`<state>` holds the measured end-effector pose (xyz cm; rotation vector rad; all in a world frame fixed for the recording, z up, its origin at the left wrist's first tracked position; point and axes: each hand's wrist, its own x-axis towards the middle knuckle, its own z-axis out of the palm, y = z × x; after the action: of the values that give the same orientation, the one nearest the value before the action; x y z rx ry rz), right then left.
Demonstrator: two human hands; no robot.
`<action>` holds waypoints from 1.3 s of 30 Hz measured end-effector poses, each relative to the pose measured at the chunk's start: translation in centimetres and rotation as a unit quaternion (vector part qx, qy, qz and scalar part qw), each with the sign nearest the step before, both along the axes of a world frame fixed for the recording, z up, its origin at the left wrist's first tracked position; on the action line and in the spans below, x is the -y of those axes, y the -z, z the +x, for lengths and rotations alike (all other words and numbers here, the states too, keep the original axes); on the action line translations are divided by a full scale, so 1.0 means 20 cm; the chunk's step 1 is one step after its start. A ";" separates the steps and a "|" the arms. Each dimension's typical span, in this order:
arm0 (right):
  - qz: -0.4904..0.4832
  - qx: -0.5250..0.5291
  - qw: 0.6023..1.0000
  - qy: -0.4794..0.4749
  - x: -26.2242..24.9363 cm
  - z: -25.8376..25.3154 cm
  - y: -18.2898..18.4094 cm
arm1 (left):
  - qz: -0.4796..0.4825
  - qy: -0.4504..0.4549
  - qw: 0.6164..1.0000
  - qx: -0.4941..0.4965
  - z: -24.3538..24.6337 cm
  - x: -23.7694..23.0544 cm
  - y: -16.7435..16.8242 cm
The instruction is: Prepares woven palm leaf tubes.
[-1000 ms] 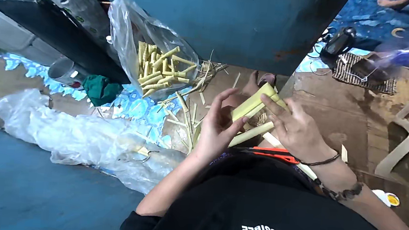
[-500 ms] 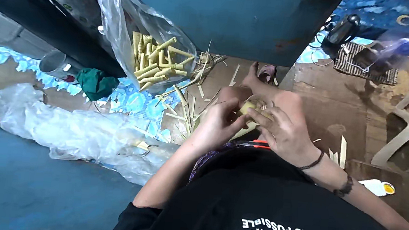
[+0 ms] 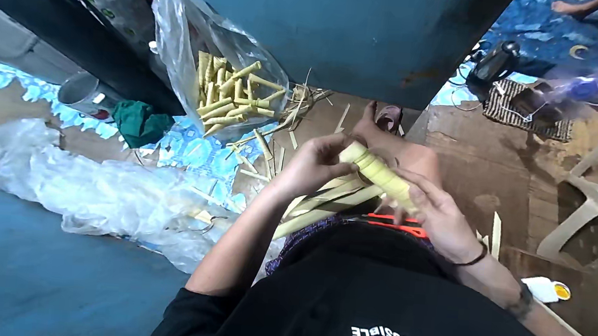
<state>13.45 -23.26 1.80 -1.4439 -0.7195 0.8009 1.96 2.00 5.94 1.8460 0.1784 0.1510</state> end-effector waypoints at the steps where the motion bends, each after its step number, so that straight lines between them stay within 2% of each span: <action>1: -0.003 -0.179 0.984 -0.010 0.01 0.01 -0.02 | -0.020 0.017 1.000 -0.001 0.00 0.00 0.00; 2: -0.006 -0.256 0.967 -0.009 0.01 0.01 -0.03 | -0.038 0.029 0.999 -0.003 0.00 0.00 0.00; 3: -0.007 -0.221 0.975 0.002 0.02 0.00 -0.02 | -0.051 0.031 0.998 -0.005 0.01 0.00 0.00; 4: -0.005 -0.090 0.996 0.019 0.03 -0.01 0.00 | -0.051 0.024 0.998 -0.011 0.01 0.00 0.00; 5: -0.007 0.089 0.995 0.043 0.04 -0.02 0.04 | -0.046 0.012 0.999 -0.019 0.01 0.01 0.01; 6: -0.009 0.229 0.971 0.063 0.05 -0.02 0.08 | -0.036 0.000 0.999 -0.025 0.01 0.00 0.01; 7: -0.005 0.276 0.958 0.073 0.06 -0.01 0.10 | -0.025 -0.005 0.999 -0.023 0.01 0.00 0.02; 8: -0.008 0.213 0.975 0.063 0.06 -0.01 0.10 | -0.022 -0.001 1.000 -0.017 0.01 -0.01 0.02; 9: -0.007 0.062 0.997 0.041 0.06 0.00 0.07 | -0.028 0.009 1.000 -0.007 0.01 -0.01 0.02; 10: -0.003 -0.108 0.994 0.029 0.06 0.00 0.05 | -0.039 0.020 0.999 0.001 0.01 -0.01 0.02; 11: 0.001 -0.206 0.978 0.026 0.06 0.00 0.03 | -0.052 0.029 0.998 0.005 0.01 -0.01 0.02; 12: 0.000 -0.186 0.982 0.035 0.06 0.00 0.04 | -0.059 0.029 0.998 0.005 0.01 -0.01 0.01; 13: -0.003 -0.064 0.997 0.051 0.07 0.00 0.06 | -0.064 0.025 0.998 0.003 0.01 0.00 0.01; 14: -0.008 0.102 0.993 0.065 0.08 0.00 0.09 | -0.066 0.019 0.998 -0.002 0.01 -0.01 0.01; 15: -0.006 0.224 0.972 0.077 0.08 0.00 0.12 | -0.062 0.014 0.998 -0.006 0.01 -0.01 0.02; 16: 0.002 0.261 0.962 0.085 0.08 0.01 0.13 | -0.050 0.012 0.999 -0.009 0.02 -0.02 0.02; 17: 0.003 0.202 0.976 0.084 0.08 0.01 0.13 | -0.037 0.013 0.999 -0.007 0.02 -0.03 0.02; 18: 0.004 0.068 0.994 0.082 0.08 0.00 0.10 | -0.033 0.013 0.999 -0.004 0.02 -0.03 0.02; 19: 0.003 -0.081 0.993 0.087 0.07 0.00 0.07 | -0.031 0.021 0.999 -0.003 0.02 -0.03 0.02; 20: 0.001 -0.167 0.982 0.091 0.06 -0.01 0.06 | -0.031 0.032 0.999 -0.003 0.01 -0.04 0.02; 21: 0.003 -0.152 0.984 0.089 0.07 -0.01 0.06 | -0.036 0.037 0.999 -0.002 0.02 -0.04 0.02; 22: 0.012 -0.051 0.995 0.090 0.08 -0.01 0.08 | -0.040 0.037 0.998 -0.002 0.01 -0.04 0.02; 23: 0.019 0.100 0.990 0.094 0.08 -0.01 0.12 | -0.042 0.032 0.999 -0.006 0.01 -0.04 0.02; 24: 0.022 0.233 0.967 0.097 0.09 -0.01 0.14 | -0.043 0.026 0.999 -0.011 0.01 -0.04 0.02; 25: 0.024 0.300 0.949 0.099 0.08 0.00 0.16 | -0.040 0.021 0.999 -0.014 0.01 -0.05 0.02; 26: 0.021 0.278 0.956 0.096 0.08 0.00 0.16 | -0.035 0.021 0.999 -0.013 0.02 -0.05 0.02; 27: 0.014 0.168 0.982 0.088 0.08 -0.01 0.14 | -0.029 0.027 0.999 -0.009 0.02 -0.06 0.03; 28: 0.008 0.005 0.996 0.083 0.07 -0.02 0.11 | -0.026 0.034 0.999 -0.003 0.02 -0.06 0.03; 29: -0.001 -0.136 0.987 0.088 0.06 -0.02 0.07 | -0.024 0.045 0.999 -0.001 0.02 -0.06 0.02; 30: -0.007 -0.188 0.978 0.088 0.06 -0.02 0.06 | -0.026 0.049 0.998 0.000 0.01 -0.06 0.02; 31: -0.005 -0.145 0.986 0.085 0.07 -0.02 0.07 | -0.032 0.047 0.998 0.000 0.01 -0.06 0.03; 32: 0.003 -0.034 0.996 0.083 0.07 -0.02 0.10 | -0.042 0.040 0.998 -0.002 0.01 -0.06 0.03; 34: 0.017 0.235 0.967 0.092 0.09 -0.01 0.16 | -0.053 0.023 0.998 -0.010 0.00 -0.06 0.03; 35: 0.023 0.280 0.955 0.097 0.09 0.00 0.18 | -0.044 0.021 0.999 -0.013 0.00 -0.07 0.03; 36: 0.020 0.235 0.967 0.094 0.09 0.00 0.17 | -0.031 0.026 0.999 -0.014 0.00 -0.08 0.03; 38: -0.004 -0.031 0.996 0.087 0.09 -0.01 0.12 | -0.009 0.044 0.999 -0.011 0.00 -0.09 0.03; 39: -0.011 -0.141 0.986 0.090 0.09 -0.01 0.09 | -0.008 0.051 0.999 -0.011 0.00 -0.09 0.03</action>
<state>13.24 -24.96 -0.06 -1.3594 -0.3608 0.8514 1.97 3.74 5.33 1.8377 0.0994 0.0578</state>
